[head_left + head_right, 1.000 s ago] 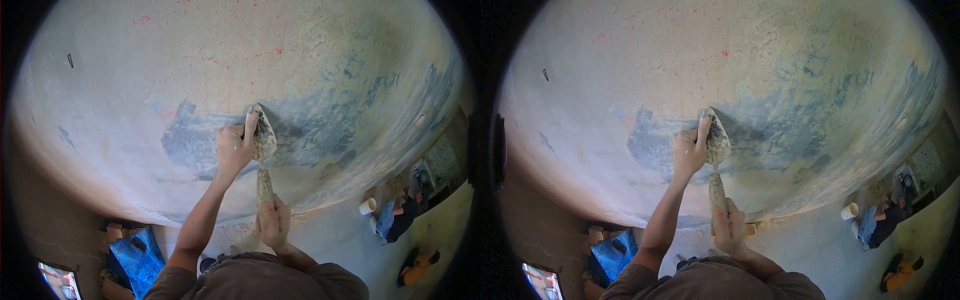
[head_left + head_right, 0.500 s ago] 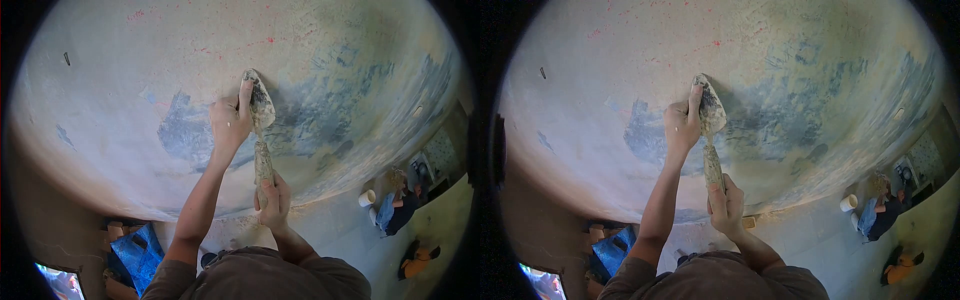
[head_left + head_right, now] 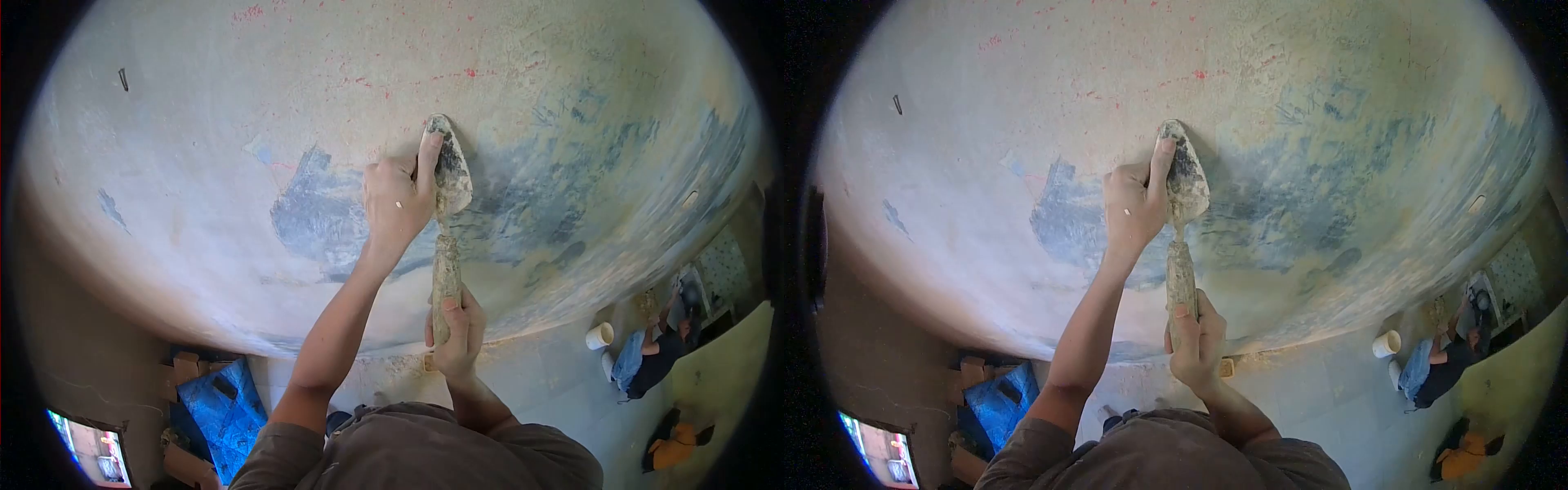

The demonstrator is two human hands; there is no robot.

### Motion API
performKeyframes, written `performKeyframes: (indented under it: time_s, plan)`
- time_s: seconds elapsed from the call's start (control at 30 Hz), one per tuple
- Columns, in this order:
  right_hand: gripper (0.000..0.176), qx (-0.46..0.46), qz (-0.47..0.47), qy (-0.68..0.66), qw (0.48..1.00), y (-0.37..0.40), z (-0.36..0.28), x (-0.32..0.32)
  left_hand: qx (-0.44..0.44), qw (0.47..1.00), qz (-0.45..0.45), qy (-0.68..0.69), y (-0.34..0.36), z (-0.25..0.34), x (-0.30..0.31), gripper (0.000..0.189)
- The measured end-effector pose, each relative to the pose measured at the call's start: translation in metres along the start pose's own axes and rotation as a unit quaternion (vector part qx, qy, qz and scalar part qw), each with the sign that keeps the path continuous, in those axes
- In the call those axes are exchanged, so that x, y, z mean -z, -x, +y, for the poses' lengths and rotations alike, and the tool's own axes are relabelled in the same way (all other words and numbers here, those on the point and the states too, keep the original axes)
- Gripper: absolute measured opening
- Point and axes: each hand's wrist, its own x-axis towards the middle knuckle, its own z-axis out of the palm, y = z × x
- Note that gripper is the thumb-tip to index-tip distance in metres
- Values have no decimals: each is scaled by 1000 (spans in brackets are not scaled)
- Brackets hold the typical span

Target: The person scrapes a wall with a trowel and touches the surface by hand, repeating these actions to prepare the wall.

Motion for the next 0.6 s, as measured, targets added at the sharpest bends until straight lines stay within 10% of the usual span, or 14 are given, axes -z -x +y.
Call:
performKeyframes:
  time_s: [0.6]
  plan:
    - [34,-59,1,-28,998,40,24,5,37,999,-26,-17,40,-37,-3,67]
